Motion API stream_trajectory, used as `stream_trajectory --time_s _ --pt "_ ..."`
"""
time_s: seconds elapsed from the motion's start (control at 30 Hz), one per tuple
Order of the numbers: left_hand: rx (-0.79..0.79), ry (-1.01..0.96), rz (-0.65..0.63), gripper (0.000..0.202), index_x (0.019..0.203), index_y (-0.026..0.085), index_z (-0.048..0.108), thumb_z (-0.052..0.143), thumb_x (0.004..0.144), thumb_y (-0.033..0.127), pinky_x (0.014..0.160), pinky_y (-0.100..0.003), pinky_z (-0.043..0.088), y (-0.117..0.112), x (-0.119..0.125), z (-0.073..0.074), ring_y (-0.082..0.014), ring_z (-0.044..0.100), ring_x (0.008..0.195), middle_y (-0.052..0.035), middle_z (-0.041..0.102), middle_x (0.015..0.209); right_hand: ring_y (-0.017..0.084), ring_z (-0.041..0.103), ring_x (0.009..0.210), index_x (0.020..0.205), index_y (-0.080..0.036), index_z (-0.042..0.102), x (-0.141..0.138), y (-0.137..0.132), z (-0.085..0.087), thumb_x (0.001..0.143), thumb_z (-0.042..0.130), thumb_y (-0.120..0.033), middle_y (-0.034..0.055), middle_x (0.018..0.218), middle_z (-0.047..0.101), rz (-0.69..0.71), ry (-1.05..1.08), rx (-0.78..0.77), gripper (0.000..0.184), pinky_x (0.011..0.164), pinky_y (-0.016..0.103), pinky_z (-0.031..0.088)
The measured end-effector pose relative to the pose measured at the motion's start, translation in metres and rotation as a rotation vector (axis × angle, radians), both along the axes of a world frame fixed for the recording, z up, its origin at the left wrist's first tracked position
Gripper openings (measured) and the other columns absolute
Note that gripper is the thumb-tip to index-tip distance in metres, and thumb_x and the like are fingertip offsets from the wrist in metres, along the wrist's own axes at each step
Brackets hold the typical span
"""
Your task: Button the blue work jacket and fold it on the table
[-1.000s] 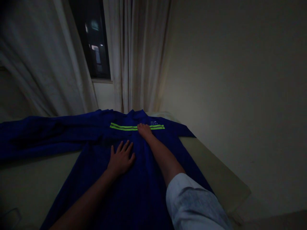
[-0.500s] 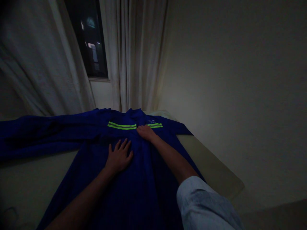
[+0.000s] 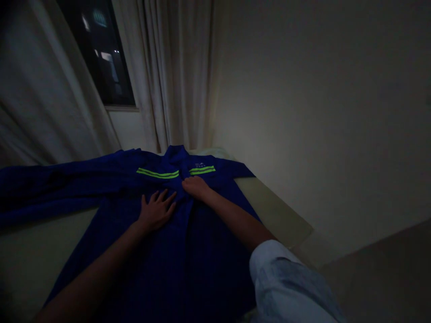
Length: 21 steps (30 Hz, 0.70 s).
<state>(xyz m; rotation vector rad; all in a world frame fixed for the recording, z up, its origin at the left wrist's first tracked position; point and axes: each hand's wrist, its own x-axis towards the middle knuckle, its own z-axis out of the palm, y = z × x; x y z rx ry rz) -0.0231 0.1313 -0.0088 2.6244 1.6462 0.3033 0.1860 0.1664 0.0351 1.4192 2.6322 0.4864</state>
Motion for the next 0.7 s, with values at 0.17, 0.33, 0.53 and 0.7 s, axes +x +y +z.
stream_trajectory --time_s 0.17,0.33,0.53,0.7 --pt "0.023 0.015 -0.030 0.053 0.142 0.022 0.062 0.029 0.103 0.033 0.123 -0.059 0.027 0.018 0.020 0.015 -0.0336 0.054 0.139 -0.0150 0.062 0.146 0.025 0.072 0.108 0.117 -0.012 0.068 -0.014 0.005 -0.001 0.106 0.045 -0.015 0.0139 0.114 0.074 -0.024 0.003 -0.080 0.026 0.089 0.034 0.053" --pt "-0.097 0.029 -0.078 0.057 0.155 0.026 0.048 0.031 0.100 0.027 0.124 -0.059 0.030 0.045 0.037 0.003 -0.0273 0.040 0.153 -0.0066 0.044 0.165 0.026 0.072 0.108 0.121 -0.011 0.068 -0.017 -0.003 -0.011 0.107 0.044 -0.016 0.0181 0.116 0.074 -0.068 0.040 -0.030 0.028 0.088 0.036 0.054" --pt "-0.136 0.047 -0.073 0.060 0.161 0.028 0.037 0.029 0.102 0.030 0.126 -0.061 0.024 0.060 0.036 -0.004 -0.0278 0.031 0.157 -0.0054 0.034 0.171 0.026 0.069 0.109 0.125 -0.008 0.064 -0.018 0.000 -0.020 0.108 0.036 -0.013 0.0196 0.118 0.070 -0.143 0.103 0.033 0.033 0.087 0.037 0.053" --pt "-0.124 0.058 -0.080 0.059 0.160 0.028 0.040 0.027 0.103 0.034 0.127 -0.062 0.020 0.054 0.035 -0.006 -0.0289 0.027 0.159 -0.0052 0.030 0.172 0.026 0.064 0.109 0.121 -0.007 0.063 -0.011 -0.019 -0.013 0.107 0.035 -0.012 0.0177 0.116 0.069 -0.008 0.087 0.001 0.032 0.090 0.038 0.049"
